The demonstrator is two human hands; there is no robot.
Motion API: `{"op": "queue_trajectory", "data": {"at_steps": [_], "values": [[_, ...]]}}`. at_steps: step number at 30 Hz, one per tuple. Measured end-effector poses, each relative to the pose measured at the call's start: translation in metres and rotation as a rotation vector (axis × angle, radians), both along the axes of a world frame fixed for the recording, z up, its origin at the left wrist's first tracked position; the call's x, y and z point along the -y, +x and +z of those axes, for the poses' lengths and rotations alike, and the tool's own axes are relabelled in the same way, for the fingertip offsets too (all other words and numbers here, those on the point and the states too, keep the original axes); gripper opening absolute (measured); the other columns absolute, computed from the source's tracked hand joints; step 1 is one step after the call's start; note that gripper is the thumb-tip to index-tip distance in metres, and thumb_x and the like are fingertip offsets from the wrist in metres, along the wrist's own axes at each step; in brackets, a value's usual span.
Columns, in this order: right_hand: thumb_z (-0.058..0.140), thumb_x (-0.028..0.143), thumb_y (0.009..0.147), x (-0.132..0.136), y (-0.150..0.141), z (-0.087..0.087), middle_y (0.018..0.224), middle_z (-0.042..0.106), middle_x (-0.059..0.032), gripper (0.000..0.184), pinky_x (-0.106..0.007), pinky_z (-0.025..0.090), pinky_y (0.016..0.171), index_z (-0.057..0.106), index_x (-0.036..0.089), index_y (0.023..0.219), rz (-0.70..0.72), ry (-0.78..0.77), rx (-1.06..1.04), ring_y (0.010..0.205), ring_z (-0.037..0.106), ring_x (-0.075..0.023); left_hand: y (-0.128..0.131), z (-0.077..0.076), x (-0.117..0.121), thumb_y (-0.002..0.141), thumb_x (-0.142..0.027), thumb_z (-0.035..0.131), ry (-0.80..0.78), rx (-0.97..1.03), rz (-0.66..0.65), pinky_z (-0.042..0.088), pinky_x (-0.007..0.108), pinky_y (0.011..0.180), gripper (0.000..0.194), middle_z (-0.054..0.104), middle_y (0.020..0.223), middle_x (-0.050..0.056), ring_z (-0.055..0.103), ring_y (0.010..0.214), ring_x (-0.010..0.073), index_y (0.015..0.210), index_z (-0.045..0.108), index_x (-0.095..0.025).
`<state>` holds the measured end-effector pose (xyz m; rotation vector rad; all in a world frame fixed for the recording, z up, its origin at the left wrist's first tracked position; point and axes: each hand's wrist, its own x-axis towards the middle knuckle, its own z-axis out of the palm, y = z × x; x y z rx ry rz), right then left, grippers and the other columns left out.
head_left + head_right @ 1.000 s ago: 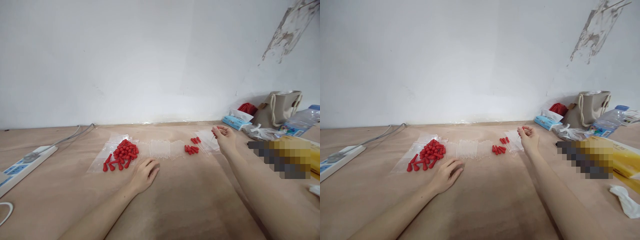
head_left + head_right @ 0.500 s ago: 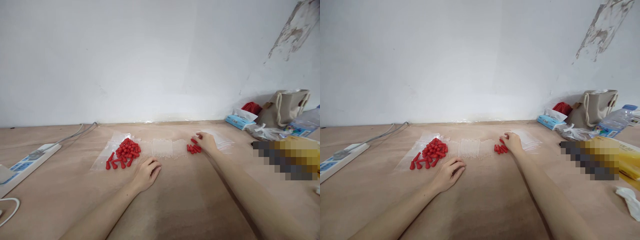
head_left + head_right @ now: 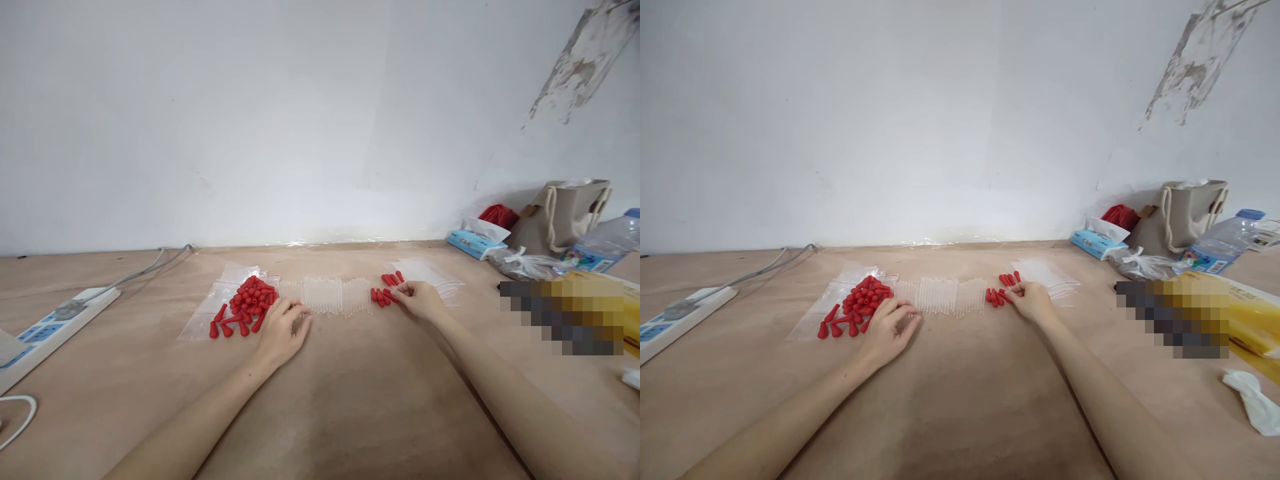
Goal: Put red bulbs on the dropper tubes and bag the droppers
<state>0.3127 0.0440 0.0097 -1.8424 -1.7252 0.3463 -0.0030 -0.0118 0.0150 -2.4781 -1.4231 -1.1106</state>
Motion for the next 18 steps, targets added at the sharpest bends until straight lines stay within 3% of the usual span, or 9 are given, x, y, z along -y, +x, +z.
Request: {"op": "queue_trajectory", "data": {"at_steps": [2, 6, 11, 18], "values": [[0.054, 0.041, 0.07, -0.002, -0.001, 0.001, 0.065, 0.066, -0.0019, 0.025, -0.022, 0.037, 0.054, 0.066, 0.019, 0.069, -0.02, -0.019, -0.012, 0.061, 0.059, -0.015, 0.0, 0.006, -0.012, 0.078, -0.024, 0.05, -0.033, -0.027, 0.1, 0.04, 0.034, 0.08, 0.012, 0.056, 0.086, 0.004, 0.051, 0.086, 0.0191, 0.078, 0.061, -0.019], [0.056, 0.04, 0.07, -0.004, -0.004, 0.004, 0.066, 0.066, -0.0034, 0.024, -0.022, 0.037, 0.054, 0.068, 0.018, 0.069, -0.084, -0.082, -0.035, 0.063, 0.059, -0.0159, 0.01, 0.018, -0.042, 0.073, -0.029, 0.053, -0.245, -0.155, 0.32, 0.04, 0.032, 0.08, 0.013, 0.058, 0.09, 0.004, 0.052, 0.09, 0.0206, 0.075, 0.063, -0.02], [0.06, 0.032, 0.067, -0.007, -0.007, 0.005, 0.057, 0.063, -0.0023, 0.018, -0.021, 0.035, 0.053, 0.068, 0.017, 0.063, -0.089, -0.089, -0.054, 0.059, 0.057, -0.0145, 0.023, 0.023, -0.069, 0.069, -0.037, 0.054, -0.328, -0.212, 0.499, 0.035, 0.041, 0.084, 0.026, 0.058, 0.097, 0.012, 0.047, 0.102, 0.0309, 0.08, 0.065, -0.017], [0.056, 0.03, 0.07, -0.01, -0.006, 0.005, 0.038, 0.048, 0.0016, 0.026, -0.021, 0.03, 0.044, 0.061, 0.015, 0.05, -0.124, -0.11, -0.142, 0.043, 0.047, -0.0108, 0.026, 0.024, -0.087, 0.067, -0.039, 0.054, -0.474, -0.25, 0.632, 0.033, 0.042, 0.087, 0.029, 0.06, 0.102, 0.017, 0.044, 0.109, 0.0343, 0.079, 0.067, -0.015]]}}
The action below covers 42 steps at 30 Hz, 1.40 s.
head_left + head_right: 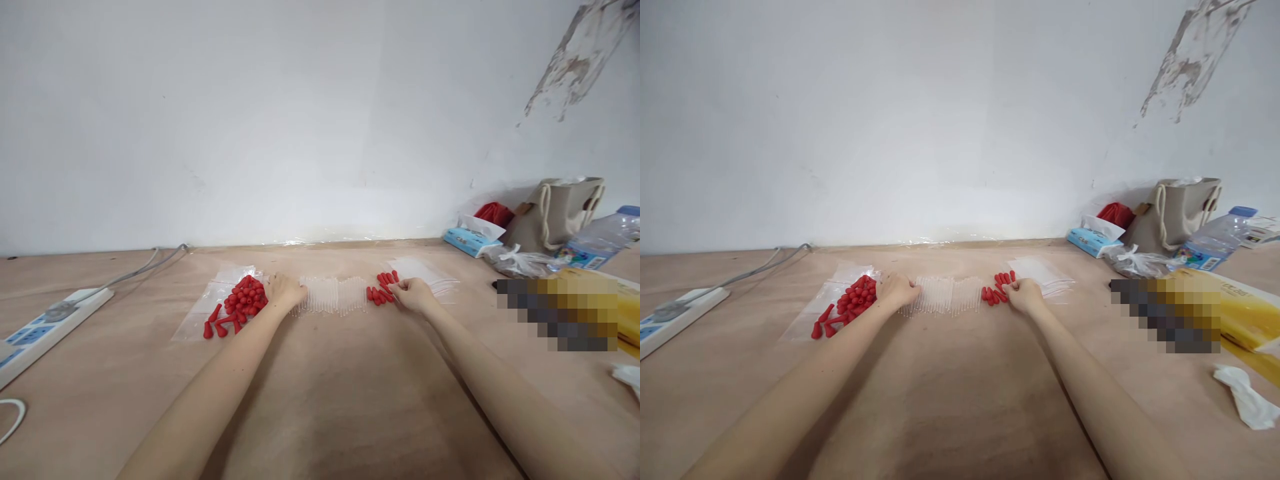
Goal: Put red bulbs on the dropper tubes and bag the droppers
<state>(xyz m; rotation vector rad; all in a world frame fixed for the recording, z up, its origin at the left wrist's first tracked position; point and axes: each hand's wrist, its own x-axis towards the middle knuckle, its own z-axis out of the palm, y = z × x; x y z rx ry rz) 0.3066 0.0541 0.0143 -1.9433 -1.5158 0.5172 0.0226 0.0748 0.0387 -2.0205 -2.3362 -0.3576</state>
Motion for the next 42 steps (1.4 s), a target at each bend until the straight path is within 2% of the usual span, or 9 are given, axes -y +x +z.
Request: {"op": "queue_trajectory", "data": {"at_steps": [9, 14, 20, 24, 28, 30, 35, 38, 42], "values": [[0.046, 0.037, 0.078, 0.001, -0.013, -0.002, 0.073, 0.066, -0.0083, 0.028, -0.02, 0.044, 0.051, 0.058, 0.013, 0.083, -0.056, 0.182, -0.262, 0.058, 0.06, -0.0132, 0.006, 0.007, -0.004, 0.069, -0.034, 0.055, -0.049, 0.013, 0.03, 0.034, 0.045, 0.084, 0.028, 0.06, 0.104, 0.02, 0.046, 0.108, 0.0365, 0.085, 0.065, -0.013], [0.055, 0.042, 0.071, 0.012, -0.045, -0.011, 0.07, 0.062, -0.0079, 0.031, -0.026, 0.048, 0.055, 0.053, 0.014, 0.083, 0.023, 0.375, -0.512, 0.06, 0.059, -0.0157, 0.006, 0.006, -0.002, 0.069, -0.039, 0.056, -0.028, 0.029, 0.012, 0.034, 0.048, 0.083, 0.032, 0.059, 0.104, 0.022, 0.046, 0.106, 0.0388, 0.084, 0.065, -0.012], [0.052, 0.028, 0.075, 0.051, -0.091, -0.025, 0.074, 0.053, -0.0043, 0.032, -0.026, 0.046, 0.055, 0.049, 0.012, 0.102, 0.294, 0.488, -0.352, 0.059, 0.052, -0.0124, 0.004, 0.001, -0.01, 0.061, -0.035, 0.061, -0.065, 0.07, 0.046, 0.038, 0.047, 0.075, 0.027, 0.063, 0.095, 0.021, 0.053, 0.097, 0.0388, 0.078, 0.065, -0.014], [0.047, 0.021, 0.077, 0.067, -0.098, -0.023, 0.077, 0.049, -0.0052, 0.022, -0.028, 0.046, 0.06, 0.059, 0.015, 0.095, 0.467, 0.562, -0.175, 0.066, 0.051, -0.0137, 0.005, 0.006, -0.012, 0.063, -0.035, 0.059, -0.072, 0.093, 0.011, 0.041, 0.043, 0.068, 0.023, 0.064, 0.086, 0.019, 0.057, 0.09, 0.0373, 0.073, 0.064, -0.014], [0.05, 0.019, 0.076, 0.068, -0.095, -0.021, 0.083, 0.05, -0.0066, 0.018, -0.027, 0.047, 0.059, 0.063, 0.017, 0.088, 0.491, 0.558, -0.208, 0.069, 0.052, -0.0135, 0.005, 0.016, 0.012, 0.074, -0.031, 0.049, -0.018, 0.116, -0.185, 0.042, 0.035, 0.066, 0.021, 0.064, 0.077, 0.013, 0.059, 0.083, 0.0281, 0.065, 0.059, -0.015], [0.054, 0.022, 0.075, 0.068, -0.094, -0.021, 0.083, 0.052, -0.0059, 0.016, -0.027, 0.047, 0.059, 0.064, 0.019, 0.087, 0.495, 0.542, -0.23, 0.068, 0.053, -0.0133, -0.001, 0.016, 0.036, 0.079, -0.027, 0.044, 0.043, 0.127, -0.322, 0.042, 0.031, 0.07, 0.017, 0.062, 0.086, 0.009, 0.057, 0.085, 0.0226, 0.075, 0.057, -0.016], [0.053, 0.025, 0.078, 0.071, -0.095, -0.02, 0.077, 0.058, -0.0041, 0.015, -0.027, 0.046, 0.061, 0.065, 0.02, 0.086, 0.57, 0.503, -0.213, 0.07, 0.055, -0.014, -0.03, -0.01, 0.092, 0.086, -0.026, 0.039, 0.244, 0.169, -0.735, 0.043, 0.03, 0.066, 0.015, 0.061, 0.078, 0.003, 0.056, 0.074, 0.0181, 0.084, 0.051, -0.019], [0.051, 0.025, 0.08, 0.074, -0.098, -0.018, 0.078, 0.06, -0.0039, 0.017, -0.027, 0.046, 0.062, 0.063, 0.021, 0.09, 0.649, 0.494, -0.191, 0.07, 0.055, -0.0136, -0.044, -0.028, 0.101, 0.086, -0.026, 0.043, 0.402, 0.18, -0.821, 0.043, 0.032, 0.073, 0.013, 0.063, 0.081, 0.004, 0.057, 0.079, 0.0176, 0.087, 0.055, -0.019], [0.049, 0.024, 0.081, 0.078, -0.101, -0.016, 0.082, 0.058, -0.0048, 0.024, -0.027, 0.046, 0.065, 0.059, 0.021, 0.102, 0.736, 0.525, -0.14, 0.073, 0.053, -0.0139, -0.048, -0.036, 0.095, 0.087, -0.023, 0.044, 0.467, 0.184, -0.877, 0.041, 0.034, 0.082, 0.018, 0.066, 0.087, 0.003, 0.058, 0.078, 0.015, 0.099, 0.057, -0.021]]}}
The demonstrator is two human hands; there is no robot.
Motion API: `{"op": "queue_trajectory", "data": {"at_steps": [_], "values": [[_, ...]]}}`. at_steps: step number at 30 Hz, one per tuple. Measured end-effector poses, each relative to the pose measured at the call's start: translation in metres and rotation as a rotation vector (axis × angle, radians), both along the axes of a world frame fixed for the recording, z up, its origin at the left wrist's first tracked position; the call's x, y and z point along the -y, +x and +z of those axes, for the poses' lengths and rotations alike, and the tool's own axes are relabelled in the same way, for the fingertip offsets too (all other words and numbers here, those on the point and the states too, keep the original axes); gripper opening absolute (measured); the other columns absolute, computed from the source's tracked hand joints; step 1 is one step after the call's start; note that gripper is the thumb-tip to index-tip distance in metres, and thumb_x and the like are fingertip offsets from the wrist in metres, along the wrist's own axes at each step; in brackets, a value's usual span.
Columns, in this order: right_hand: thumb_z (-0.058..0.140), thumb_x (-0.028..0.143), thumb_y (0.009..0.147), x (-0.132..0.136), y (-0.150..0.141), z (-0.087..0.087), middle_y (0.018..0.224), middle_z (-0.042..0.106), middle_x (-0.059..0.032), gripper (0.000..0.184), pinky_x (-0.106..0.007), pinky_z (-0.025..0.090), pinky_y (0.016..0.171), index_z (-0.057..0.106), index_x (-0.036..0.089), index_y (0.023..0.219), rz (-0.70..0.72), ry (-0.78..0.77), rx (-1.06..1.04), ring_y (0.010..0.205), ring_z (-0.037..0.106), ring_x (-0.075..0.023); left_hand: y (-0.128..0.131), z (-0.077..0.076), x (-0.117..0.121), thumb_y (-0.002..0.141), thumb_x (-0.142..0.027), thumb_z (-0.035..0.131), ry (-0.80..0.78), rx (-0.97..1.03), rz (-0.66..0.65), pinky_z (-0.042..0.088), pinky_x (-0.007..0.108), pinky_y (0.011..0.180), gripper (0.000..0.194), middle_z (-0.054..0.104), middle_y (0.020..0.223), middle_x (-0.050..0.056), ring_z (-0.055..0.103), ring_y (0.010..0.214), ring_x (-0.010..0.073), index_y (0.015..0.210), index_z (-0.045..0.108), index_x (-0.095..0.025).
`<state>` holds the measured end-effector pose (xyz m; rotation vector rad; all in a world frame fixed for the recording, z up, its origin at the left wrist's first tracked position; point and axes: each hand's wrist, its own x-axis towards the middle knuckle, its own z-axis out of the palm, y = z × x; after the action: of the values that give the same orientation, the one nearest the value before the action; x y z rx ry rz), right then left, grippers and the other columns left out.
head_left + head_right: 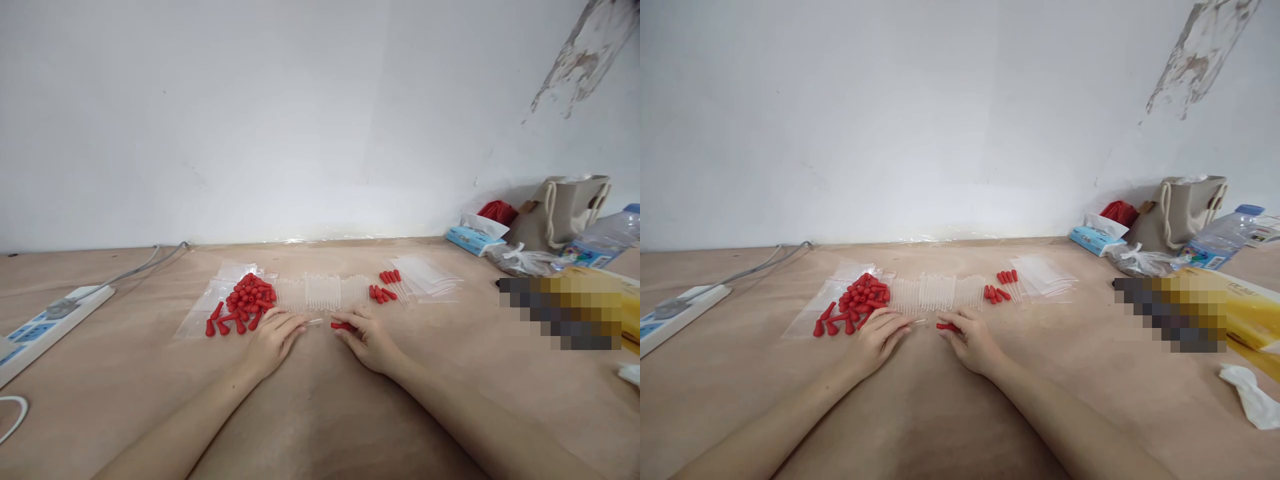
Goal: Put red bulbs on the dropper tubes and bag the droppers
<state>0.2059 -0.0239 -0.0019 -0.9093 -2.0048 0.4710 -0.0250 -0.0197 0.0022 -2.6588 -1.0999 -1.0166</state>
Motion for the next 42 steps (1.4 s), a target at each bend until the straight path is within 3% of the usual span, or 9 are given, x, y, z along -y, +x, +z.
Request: {"op": "queue_trajectory", "data": {"at_steps": [8, 19, 27, 42], "values": [[0.046, 0.022, 0.082, 0.004, -0.007, 0.004, 0.083, 0.057, -0.0054, 0.02, -0.027, 0.045, 0.067, 0.061, 0.02, 0.096, 0.064, 0.02, 0.024, 0.074, 0.053, -0.0135, 0.005, 0.0, 0.001, 0.086, -0.023, 0.046, 0.017, -0.023, -0.045, 0.04, 0.036, 0.085, 0.019, 0.067, 0.087, 0.002, 0.058, 0.078, 0.0141, 0.1, 0.059, -0.023], [0.047, 0.024, 0.082, 0.004, -0.007, 0.006, 0.08, 0.061, -0.004, 0.017, -0.025, 0.046, 0.066, 0.062, 0.02, 0.089, 0.084, -0.023, 0.024, 0.072, 0.056, -0.0132, 0.005, 0.003, 0.001, 0.086, -0.016, 0.042, 0.054, -0.076, -0.126, 0.042, 0.032, 0.073, 0.027, 0.065, 0.086, 0.003, 0.055, 0.077, 0.0151, 0.107, 0.057, -0.024], [0.042, 0.023, 0.085, 0.005, -0.006, 0.002, 0.078, 0.06, -0.0043, 0.02, -0.026, 0.045, 0.066, 0.061, 0.02, 0.09, 0.105, 0.09, 0.034, 0.073, 0.054, -0.0137, 0.007, 0.001, 0.004, 0.084, -0.007, 0.039, 0.103, -0.092, -0.188, 0.041, 0.031, 0.071, 0.038, 0.062, 0.088, 0.005, 0.054, 0.078, 0.0151, 0.118, 0.046, -0.022], [0.043, 0.019, 0.084, 0.001, -0.007, -0.007, 0.079, 0.059, -0.007, 0.015, -0.027, 0.043, 0.066, 0.056, 0.016, 0.09, 0.143, 0.234, 0.165, 0.074, 0.051, -0.0155, 0.01, -0.001, 0.005, 0.084, -0.007, 0.04, 0.169, -0.108, -0.234, 0.042, 0.031, 0.068, 0.032, 0.062, 0.084, 0.007, 0.056, 0.073, 0.015, 0.113, 0.049, -0.016]]}}
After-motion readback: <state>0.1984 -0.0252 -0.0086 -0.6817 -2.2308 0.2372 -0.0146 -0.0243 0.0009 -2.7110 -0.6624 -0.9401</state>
